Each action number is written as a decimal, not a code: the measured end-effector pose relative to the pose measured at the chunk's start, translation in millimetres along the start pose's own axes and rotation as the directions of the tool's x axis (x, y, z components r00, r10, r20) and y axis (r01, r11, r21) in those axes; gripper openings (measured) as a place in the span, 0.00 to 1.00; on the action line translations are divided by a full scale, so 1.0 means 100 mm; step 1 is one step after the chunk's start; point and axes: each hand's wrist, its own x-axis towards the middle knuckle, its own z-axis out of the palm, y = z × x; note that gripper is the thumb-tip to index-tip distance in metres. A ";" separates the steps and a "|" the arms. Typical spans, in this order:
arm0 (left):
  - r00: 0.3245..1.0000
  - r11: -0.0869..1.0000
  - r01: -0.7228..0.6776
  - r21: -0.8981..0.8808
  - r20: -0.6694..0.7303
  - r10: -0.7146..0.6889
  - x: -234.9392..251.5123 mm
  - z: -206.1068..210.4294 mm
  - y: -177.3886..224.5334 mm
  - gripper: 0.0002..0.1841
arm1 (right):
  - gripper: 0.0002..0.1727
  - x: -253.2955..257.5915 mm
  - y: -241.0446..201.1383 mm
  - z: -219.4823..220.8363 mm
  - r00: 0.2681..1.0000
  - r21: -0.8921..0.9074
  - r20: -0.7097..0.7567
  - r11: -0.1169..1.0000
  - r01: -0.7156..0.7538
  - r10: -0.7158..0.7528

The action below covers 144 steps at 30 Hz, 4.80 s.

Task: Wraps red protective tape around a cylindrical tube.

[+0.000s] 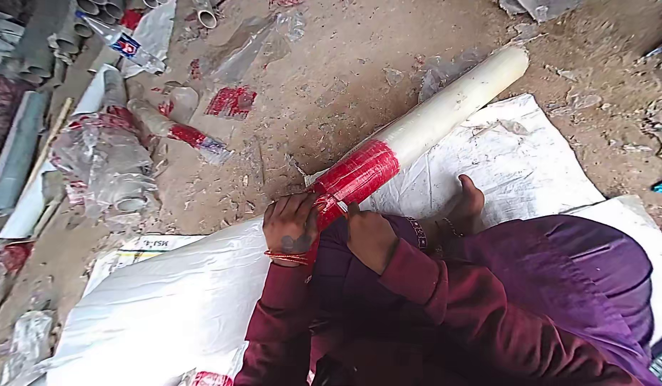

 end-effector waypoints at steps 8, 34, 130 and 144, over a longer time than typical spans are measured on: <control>0.999 0.998 -0.005 -0.055 -0.043 0.003 -0.03 -0.03 0.03 0.17 | 0.22 -0.03 0.27 0.40 0.990 0.147 -0.139 0.988 0.054 -0.033; 0.965 0.989 0.145 0.013 0.219 -0.145 0.20 -0.23 0.24 0.24 | 0.16 0.11 0.48 0.70 0.539 0.034 -0.820 0.924 0.382 -0.193; 0.999 0.983 0.033 0.183 0.003 -0.034 -0.36 -0.19 0.54 0.17 | 0.15 1.11 0.23 -0.07 0.567 -0.342 -0.679 0.884 0.318 -0.467; 0.988 0.958 -0.107 0.265 -0.078 0.132 -0.34 -0.09 0.39 0.24 | 0.09 0.78 0.33 0.09 0.284 -0.239 -0.872 0.851 0.467 -0.400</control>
